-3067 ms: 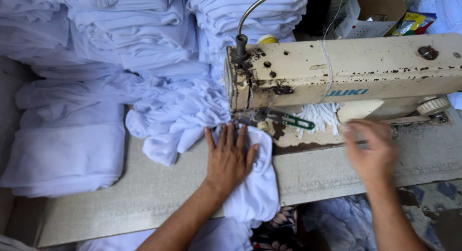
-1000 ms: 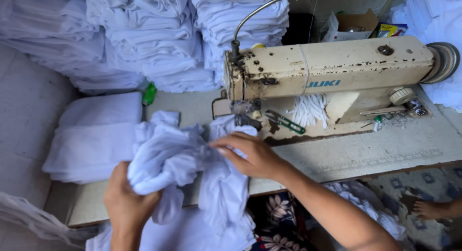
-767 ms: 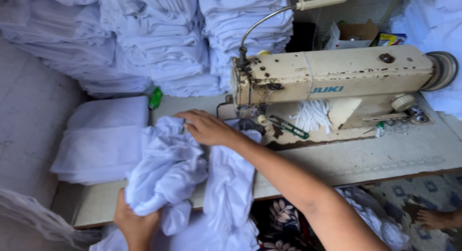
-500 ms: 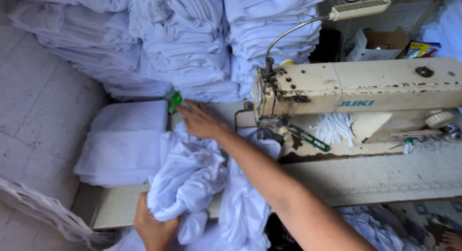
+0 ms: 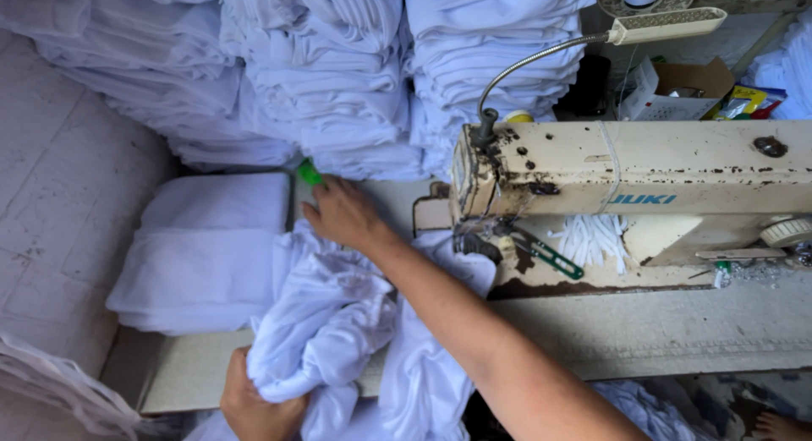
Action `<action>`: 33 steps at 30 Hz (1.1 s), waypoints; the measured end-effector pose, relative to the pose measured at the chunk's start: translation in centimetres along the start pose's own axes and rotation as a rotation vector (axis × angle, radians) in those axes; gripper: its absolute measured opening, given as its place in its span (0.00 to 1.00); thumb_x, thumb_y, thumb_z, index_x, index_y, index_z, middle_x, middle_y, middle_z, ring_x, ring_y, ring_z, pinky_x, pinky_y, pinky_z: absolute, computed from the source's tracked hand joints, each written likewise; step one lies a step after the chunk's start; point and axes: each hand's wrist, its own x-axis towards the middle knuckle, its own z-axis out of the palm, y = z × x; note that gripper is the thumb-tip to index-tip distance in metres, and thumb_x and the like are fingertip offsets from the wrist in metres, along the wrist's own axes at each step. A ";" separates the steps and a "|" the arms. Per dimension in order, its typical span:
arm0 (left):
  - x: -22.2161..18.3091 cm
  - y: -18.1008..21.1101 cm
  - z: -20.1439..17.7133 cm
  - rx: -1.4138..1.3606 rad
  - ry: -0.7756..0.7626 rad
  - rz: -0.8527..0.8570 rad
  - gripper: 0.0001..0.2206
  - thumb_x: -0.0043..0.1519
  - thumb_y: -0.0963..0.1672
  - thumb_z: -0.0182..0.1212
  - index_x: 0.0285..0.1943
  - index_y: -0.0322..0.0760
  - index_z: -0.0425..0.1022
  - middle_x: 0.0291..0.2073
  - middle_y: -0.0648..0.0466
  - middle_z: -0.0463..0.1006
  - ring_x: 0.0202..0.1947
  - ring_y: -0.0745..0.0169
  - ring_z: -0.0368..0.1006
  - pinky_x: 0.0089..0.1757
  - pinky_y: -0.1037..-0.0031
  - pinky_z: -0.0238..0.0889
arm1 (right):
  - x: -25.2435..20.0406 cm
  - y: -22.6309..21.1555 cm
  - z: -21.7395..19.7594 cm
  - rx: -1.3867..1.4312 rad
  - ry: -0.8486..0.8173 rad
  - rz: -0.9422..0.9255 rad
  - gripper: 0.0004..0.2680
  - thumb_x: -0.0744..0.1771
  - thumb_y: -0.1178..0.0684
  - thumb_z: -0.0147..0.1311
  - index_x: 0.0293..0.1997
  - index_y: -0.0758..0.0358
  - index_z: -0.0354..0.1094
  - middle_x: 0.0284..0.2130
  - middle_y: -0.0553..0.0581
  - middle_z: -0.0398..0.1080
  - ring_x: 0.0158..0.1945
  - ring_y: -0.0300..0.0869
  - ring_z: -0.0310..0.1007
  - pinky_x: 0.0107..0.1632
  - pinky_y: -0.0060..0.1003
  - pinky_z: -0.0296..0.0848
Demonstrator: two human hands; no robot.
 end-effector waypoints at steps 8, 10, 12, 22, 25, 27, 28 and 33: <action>0.7 -0.6 -0.3 0.036 -0.051 0.084 0.26 0.37 0.52 0.68 0.43 0.37 0.69 0.31 0.44 0.74 0.37 0.30 0.71 0.37 0.50 0.61 | -4.7 2.5 -5.1 -0.101 -0.123 0.053 0.12 0.58 0.67 0.48 0.43 0.64 0.69 0.33 0.64 0.74 0.37 0.60 0.77 0.36 0.54 0.76; 0.8 -0.8 -0.3 0.040 -0.064 0.085 0.28 0.38 0.53 0.69 0.43 0.37 0.68 0.32 0.42 0.75 0.38 0.27 0.71 0.38 0.50 0.61 | -7.1 1.2 -8.9 0.043 -0.022 -0.020 0.15 0.63 0.60 0.49 0.56 0.64 0.68 0.37 0.66 0.75 0.40 0.61 0.75 0.43 0.55 0.73; 1.1 0.1 -0.9 -0.001 -0.097 0.037 0.27 0.38 0.52 0.68 0.43 0.38 0.68 0.29 0.44 0.75 0.34 0.30 0.71 0.37 0.51 0.61 | -11.5 -1.7 -16.2 0.178 0.005 -0.062 0.14 0.66 0.59 0.51 0.59 0.64 0.67 0.45 0.64 0.75 0.47 0.57 0.76 0.49 0.50 0.74; 6.1 26.8 -7.7 0.558 -0.609 -0.502 0.29 0.52 0.59 0.55 0.57 0.44 0.74 0.51 0.43 0.79 0.52 0.36 0.77 0.51 0.52 0.67 | -41.9 11.8 -38.4 -0.024 0.436 0.911 0.12 0.70 0.61 0.60 0.62 0.68 0.71 0.50 0.62 0.75 0.51 0.46 0.75 0.59 0.38 0.72; 4.5 34.3 -10.9 0.534 -0.833 -0.364 0.29 0.53 0.60 0.55 0.60 0.52 0.73 0.56 0.51 0.77 0.56 0.48 0.74 0.54 0.58 0.65 | -52.4 24.6 -41.4 -0.378 0.352 0.934 0.11 0.70 0.55 0.59 0.60 0.60 0.74 0.45 0.57 0.76 0.46 0.45 0.76 0.53 0.36 0.74; 2.6 38.7 -12.5 0.503 -1.040 -0.217 0.29 0.54 0.61 0.55 0.64 0.59 0.71 0.60 0.59 0.73 0.60 0.59 0.71 0.58 0.63 0.63 | -54.8 28.7 -42.9 -0.722 0.261 0.933 0.11 0.70 0.49 0.58 0.59 0.52 0.76 0.40 0.52 0.76 0.41 0.44 0.78 0.47 0.35 0.76; 1.5 40.8 -13.3 0.484 -1.140 -0.141 0.29 0.54 0.61 0.55 0.65 0.62 0.70 0.62 0.63 0.72 0.62 0.64 0.70 0.59 0.65 0.62 | -55.7 30.5 -44.0 -0.891 0.211 0.924 0.10 0.70 0.46 0.58 0.58 0.48 0.78 0.38 0.50 0.77 0.39 0.43 0.78 0.44 0.34 0.77; -7.8 18.4 -7.1 -0.136 -1.213 0.395 0.11 0.63 0.54 0.54 0.50 0.57 0.69 0.46 0.66 0.65 0.46 0.75 0.66 0.46 0.75 0.59 | -58.4 39.7 -45.5 -1.226 0.084 0.848 0.11 0.70 0.44 0.58 0.56 0.48 0.83 0.34 0.50 0.80 0.33 0.47 0.80 0.36 0.37 0.79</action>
